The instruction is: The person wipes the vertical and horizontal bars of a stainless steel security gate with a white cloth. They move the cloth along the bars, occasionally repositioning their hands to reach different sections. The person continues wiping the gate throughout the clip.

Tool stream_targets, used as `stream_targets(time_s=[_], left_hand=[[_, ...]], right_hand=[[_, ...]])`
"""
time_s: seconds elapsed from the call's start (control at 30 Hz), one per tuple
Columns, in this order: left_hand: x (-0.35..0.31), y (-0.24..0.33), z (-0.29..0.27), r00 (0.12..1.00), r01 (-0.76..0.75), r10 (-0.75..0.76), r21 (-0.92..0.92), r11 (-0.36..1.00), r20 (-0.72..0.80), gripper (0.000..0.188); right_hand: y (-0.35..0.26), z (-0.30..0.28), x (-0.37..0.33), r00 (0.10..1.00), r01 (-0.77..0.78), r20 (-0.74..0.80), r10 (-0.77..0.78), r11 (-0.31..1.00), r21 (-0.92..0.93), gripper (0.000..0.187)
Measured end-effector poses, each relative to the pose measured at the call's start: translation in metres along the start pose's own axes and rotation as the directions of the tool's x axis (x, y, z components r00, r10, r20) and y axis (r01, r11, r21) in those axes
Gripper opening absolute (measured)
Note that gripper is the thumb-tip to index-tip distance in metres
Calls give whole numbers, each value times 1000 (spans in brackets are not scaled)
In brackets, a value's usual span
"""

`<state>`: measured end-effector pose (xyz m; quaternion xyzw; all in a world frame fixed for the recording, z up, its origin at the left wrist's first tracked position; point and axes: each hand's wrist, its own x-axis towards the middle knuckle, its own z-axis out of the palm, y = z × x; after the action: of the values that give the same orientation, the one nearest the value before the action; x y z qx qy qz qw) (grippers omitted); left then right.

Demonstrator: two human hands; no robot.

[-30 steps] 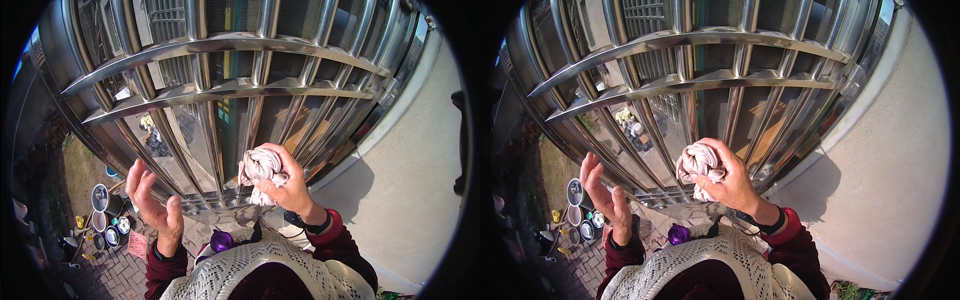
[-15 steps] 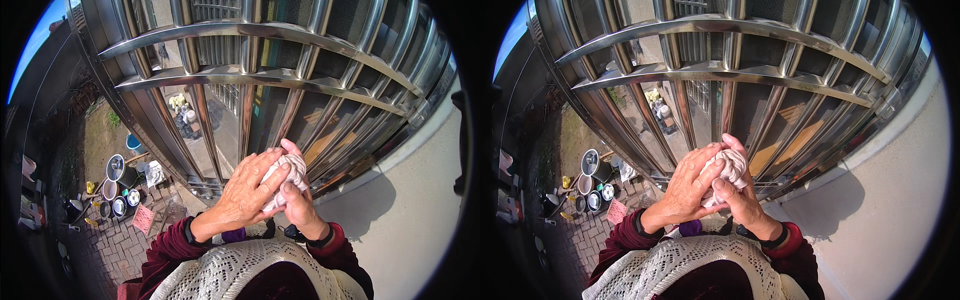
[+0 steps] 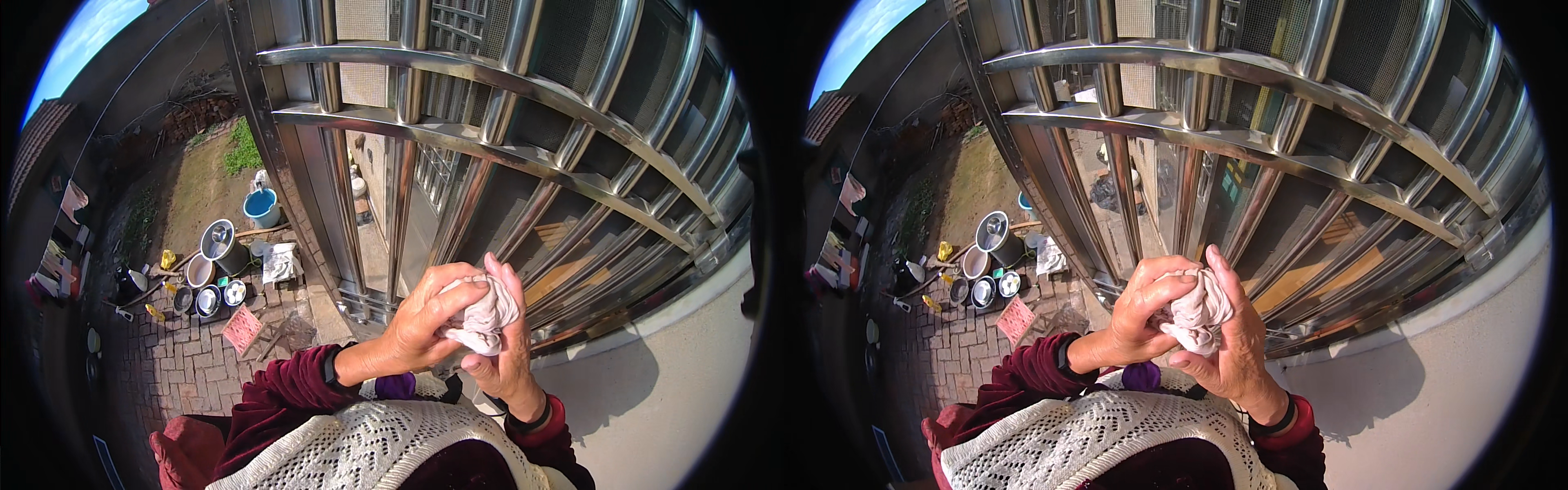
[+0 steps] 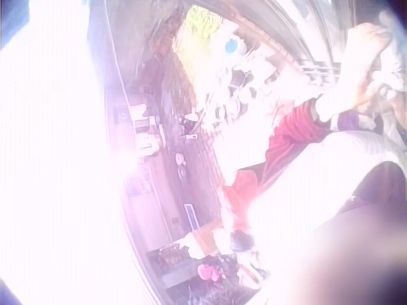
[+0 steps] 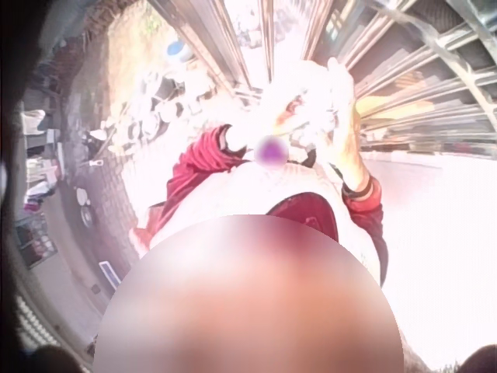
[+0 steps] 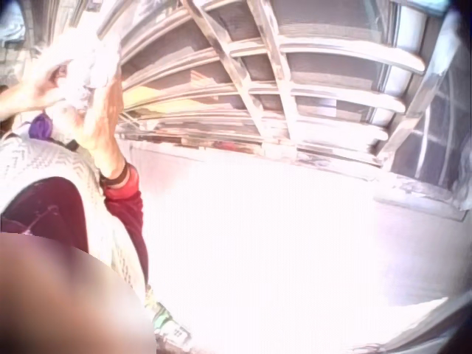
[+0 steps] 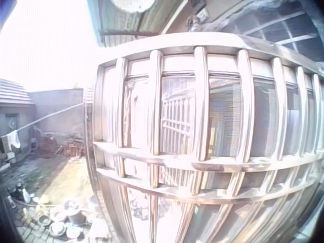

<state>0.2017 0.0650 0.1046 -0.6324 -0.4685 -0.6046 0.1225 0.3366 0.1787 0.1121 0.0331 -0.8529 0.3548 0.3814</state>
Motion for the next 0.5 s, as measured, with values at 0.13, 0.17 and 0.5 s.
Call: stream_targets(time_s=[0.13,0.17,0.5], left_hand=[[11,0,-18,993,-12,25,115,993,-113,77],[16,-2,-27,986,-47,78,201,978,-147,80],[30,-13,-113,906,74,188,579,812,-379,84]], right_hand=[[9,-16,-4,965,7,-261,-35,994,-107,95],[11,-22,-5,931,-3,-362,-48,990,-139,88],[44,-35,3,833,-157,-537,136,988,7,59]])
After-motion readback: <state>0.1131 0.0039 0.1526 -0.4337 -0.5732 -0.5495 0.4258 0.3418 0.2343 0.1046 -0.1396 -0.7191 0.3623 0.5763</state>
